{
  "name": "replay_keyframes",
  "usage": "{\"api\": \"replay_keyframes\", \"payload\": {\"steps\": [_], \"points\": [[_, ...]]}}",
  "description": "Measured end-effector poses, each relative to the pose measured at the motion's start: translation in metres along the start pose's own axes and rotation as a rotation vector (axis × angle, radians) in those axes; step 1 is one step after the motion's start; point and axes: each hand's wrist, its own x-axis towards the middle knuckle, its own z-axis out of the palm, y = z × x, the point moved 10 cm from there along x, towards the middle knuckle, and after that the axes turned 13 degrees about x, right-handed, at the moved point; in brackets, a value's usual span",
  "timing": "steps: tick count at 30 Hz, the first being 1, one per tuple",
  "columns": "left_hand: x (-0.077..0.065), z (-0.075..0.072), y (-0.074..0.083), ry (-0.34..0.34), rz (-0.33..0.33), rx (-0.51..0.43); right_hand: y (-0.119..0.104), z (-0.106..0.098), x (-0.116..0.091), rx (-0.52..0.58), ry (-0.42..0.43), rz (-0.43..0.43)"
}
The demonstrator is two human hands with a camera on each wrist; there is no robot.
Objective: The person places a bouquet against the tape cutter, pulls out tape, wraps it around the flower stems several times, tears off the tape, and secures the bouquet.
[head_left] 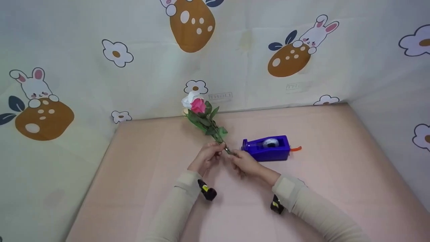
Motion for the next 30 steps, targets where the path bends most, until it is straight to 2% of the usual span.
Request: {"api": "replay_keyframes", "payload": {"steps": [1, 3, 4, 6, 9, 12, 14, 16, 20, 22, 24, 26, 27, 28, 30], "points": [[0.001, 0.001, -0.001, -0.016, 0.006, -0.016, 0.005, 0.002, 0.0, 0.139, -0.046, 0.048], [0.002, 0.003, -0.003, -0.039, 0.013, -0.057, 0.011, 0.006, 0.0, 0.323, -0.12, 0.117], [0.003, 0.004, -0.003, -0.047, 0.019, -0.07, 0.013, 0.008, 0.0, 0.378, -0.143, 0.143], [0.003, 0.006, -0.003, -0.072, 0.03, -0.099, 0.016, 0.01, -0.001, 0.403, -0.15, 0.19], [0.002, 0.011, 0.0, -0.112, 0.053, -0.124, 0.011, 0.005, -0.001, 0.253, -0.082, 0.145], [-0.001, 0.015, 0.004, -0.137, 0.069, -0.113, -0.001, -0.002, 0.0, 0.003, 0.032, 0.024], [-0.003, 0.016, 0.004, -0.125, 0.067, -0.098, -0.009, -0.005, -0.001, -0.157, 0.1, -0.051], [-0.005, 0.016, 0.005, -0.09, 0.064, -0.079, -0.015, -0.005, -0.003, -0.312, 0.145, -0.096], [-0.009, 0.013, 0.006, 0.033, 0.049, -0.038, -0.023, -0.004, -0.008, -0.597, 0.2, -0.156], [-0.011, 0.013, 0.008, 0.082, 0.052, -0.06, -0.027, -0.003, -0.011, -0.736, 0.229, -0.187], [-0.012, 0.016, 0.012, 0.099, 0.076, -0.116, -0.031, -0.003, -0.013, -0.847, 0.255, -0.218], [-0.012, 0.02, 0.016, 0.087, 0.109, -0.193, -0.034, -0.004, -0.014, -0.889, 0.269, -0.225], [-0.011, 0.022, 0.018, 0.073, 0.126, -0.229, -0.034, -0.005, -0.013, -0.869, 0.264, -0.218], [-0.011, 0.024, 0.019, 0.056, 0.139, -0.256, -0.033, -0.006, -0.012, -0.823, 0.249, -0.209], [-0.009, 0.027, 0.019, 0.02, 0.148, -0.29, -0.027, -0.01, -0.008, -0.633, 0.191, -0.151]]}}
